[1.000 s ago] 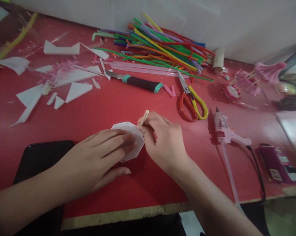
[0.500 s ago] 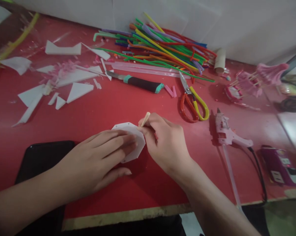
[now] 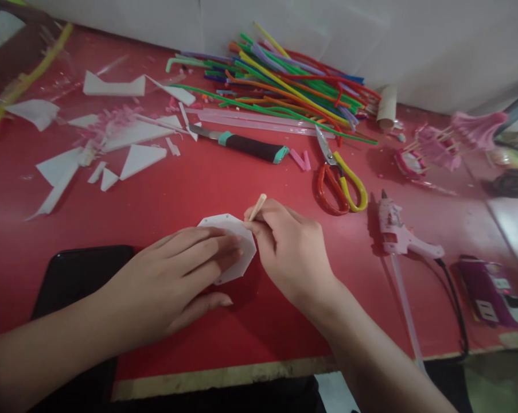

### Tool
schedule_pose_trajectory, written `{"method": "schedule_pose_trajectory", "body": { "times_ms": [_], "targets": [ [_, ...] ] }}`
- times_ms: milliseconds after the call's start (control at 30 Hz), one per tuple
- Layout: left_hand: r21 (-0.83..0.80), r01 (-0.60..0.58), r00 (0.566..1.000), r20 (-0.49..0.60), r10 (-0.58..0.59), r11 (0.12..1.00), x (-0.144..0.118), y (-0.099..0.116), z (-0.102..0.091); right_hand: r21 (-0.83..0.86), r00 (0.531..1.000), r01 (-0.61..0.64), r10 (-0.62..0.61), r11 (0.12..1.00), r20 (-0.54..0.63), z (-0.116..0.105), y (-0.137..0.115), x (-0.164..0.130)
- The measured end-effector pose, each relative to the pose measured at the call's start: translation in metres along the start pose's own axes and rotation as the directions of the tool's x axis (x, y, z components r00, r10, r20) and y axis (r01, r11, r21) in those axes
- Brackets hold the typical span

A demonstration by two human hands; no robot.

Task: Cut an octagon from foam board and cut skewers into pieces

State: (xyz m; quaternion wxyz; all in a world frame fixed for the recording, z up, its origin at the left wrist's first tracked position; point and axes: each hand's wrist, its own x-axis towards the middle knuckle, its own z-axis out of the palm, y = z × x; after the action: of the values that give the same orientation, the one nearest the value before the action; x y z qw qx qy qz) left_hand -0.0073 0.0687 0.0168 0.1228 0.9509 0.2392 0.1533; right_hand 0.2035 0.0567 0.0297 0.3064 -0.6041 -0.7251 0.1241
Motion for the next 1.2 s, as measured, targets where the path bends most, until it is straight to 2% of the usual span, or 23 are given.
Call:
{"method": "schedule_pose_trajectory", "body": {
  "times_ms": [333, 567, 867, 1033, 1200],
  "targets": [
    [-0.001, 0.002, 1.000, 0.002, -0.002, 1.000, -0.0003, 0.0002, 0.0003, 0.006, 0.998, 0.055, -0.055, 0.998, 0.038, -0.0012, -0.0014, 0.0013],
    [0.013, -0.002, 1.000, -0.004, 0.002, 1.000, 0.0003, 0.0007, 0.0014, -0.003, 0.999, -0.036, 0.036, 0.999, 0.002, 0.0008, -0.0006, -0.0007],
    [-0.039, 0.023, 0.999, 0.036, -0.021, 0.999, -0.0007, 0.0001, 0.0015, 0.002, 0.999, 0.039, -0.039, 0.999, 0.012, -0.0009, -0.0018, -0.0001],
    [-0.026, 0.011, 1.000, 0.025, -0.010, 1.000, -0.0005, 0.0004, 0.0031, -0.049, 1.000, 0.005, -0.004, 0.999, 0.012, 0.0010, -0.0008, -0.0005],
    [-0.019, 0.018, 1.000, 0.019, -0.017, 1.000, -0.0003, 0.0008, 0.0013, 0.069, 0.999, -0.009, 0.012, 0.998, -0.038, 0.0005, 0.0028, -0.0045]
  ]
}}
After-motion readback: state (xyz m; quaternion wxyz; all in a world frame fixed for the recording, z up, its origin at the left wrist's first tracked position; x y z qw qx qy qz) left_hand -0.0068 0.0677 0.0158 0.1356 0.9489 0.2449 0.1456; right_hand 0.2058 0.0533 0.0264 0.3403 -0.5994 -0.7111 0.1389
